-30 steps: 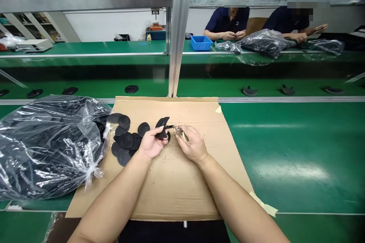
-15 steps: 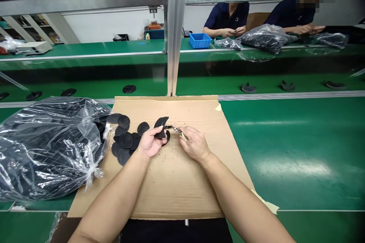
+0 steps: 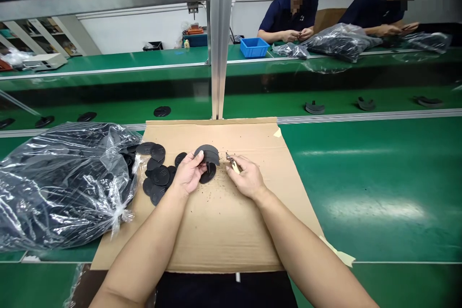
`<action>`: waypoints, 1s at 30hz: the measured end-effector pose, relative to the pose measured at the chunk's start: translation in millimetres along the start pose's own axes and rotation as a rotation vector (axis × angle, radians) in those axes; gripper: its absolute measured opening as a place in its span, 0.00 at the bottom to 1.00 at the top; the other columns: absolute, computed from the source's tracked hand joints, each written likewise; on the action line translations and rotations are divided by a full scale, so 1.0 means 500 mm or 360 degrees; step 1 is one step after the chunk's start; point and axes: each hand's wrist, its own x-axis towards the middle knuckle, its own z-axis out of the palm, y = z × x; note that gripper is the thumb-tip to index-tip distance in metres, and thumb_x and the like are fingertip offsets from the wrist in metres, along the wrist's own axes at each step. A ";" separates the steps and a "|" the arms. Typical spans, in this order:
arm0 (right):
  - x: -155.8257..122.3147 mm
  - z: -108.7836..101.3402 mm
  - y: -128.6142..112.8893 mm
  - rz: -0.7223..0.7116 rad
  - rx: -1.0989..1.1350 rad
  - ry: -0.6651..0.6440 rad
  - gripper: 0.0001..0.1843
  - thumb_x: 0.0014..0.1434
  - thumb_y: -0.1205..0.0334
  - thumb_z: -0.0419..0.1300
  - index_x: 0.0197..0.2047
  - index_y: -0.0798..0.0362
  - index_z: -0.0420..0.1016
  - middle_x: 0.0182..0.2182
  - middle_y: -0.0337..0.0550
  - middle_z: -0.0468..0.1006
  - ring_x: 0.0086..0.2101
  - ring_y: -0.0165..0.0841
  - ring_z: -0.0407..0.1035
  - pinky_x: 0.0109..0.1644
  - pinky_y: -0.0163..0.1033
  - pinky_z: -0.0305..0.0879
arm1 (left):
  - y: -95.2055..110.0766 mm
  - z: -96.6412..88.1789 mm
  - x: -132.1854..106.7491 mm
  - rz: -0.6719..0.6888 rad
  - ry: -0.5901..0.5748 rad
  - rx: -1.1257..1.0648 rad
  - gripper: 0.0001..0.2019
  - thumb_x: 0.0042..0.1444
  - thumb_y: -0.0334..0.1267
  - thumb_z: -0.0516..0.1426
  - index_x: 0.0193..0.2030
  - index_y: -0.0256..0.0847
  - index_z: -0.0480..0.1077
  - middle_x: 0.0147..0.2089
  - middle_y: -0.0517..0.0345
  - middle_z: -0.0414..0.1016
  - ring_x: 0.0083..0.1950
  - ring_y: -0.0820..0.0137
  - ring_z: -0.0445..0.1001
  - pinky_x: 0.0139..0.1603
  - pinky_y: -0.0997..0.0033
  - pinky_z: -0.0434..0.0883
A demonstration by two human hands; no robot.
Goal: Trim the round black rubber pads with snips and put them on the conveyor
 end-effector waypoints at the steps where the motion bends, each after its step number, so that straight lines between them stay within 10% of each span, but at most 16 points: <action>1: -0.001 0.001 -0.001 -0.0018 -0.0025 -0.0028 0.12 0.56 0.64 0.58 0.45 0.51 0.76 0.34 0.43 0.76 0.35 0.37 0.71 0.41 0.40 0.68 | 0.001 0.000 0.000 -0.0032 -0.0007 -0.0040 0.16 0.46 0.33 0.67 0.41 0.37 0.67 0.35 0.58 0.74 0.32 0.74 0.74 0.25 0.80 0.69; 9: -0.010 0.012 -0.011 -0.0220 -0.0146 -0.0223 0.14 0.58 0.65 0.57 0.48 0.51 0.73 0.38 0.45 0.76 0.39 0.38 0.71 0.47 0.41 0.68 | 0.007 0.003 -0.002 -0.0273 -0.0021 -0.0087 0.12 0.52 0.36 0.64 0.40 0.38 0.67 0.27 0.64 0.64 0.20 0.82 0.60 0.14 0.85 0.52; 30: -0.012 0.017 -0.016 -0.0321 -0.0386 -0.0471 0.17 0.57 0.68 0.56 0.50 0.57 0.73 0.39 0.48 0.76 0.41 0.37 0.70 0.50 0.39 0.66 | -0.011 0.014 -0.004 -0.0319 -0.0055 0.0088 0.16 0.50 0.38 0.65 0.42 0.35 0.67 0.24 0.65 0.62 0.17 0.83 0.56 0.14 0.85 0.50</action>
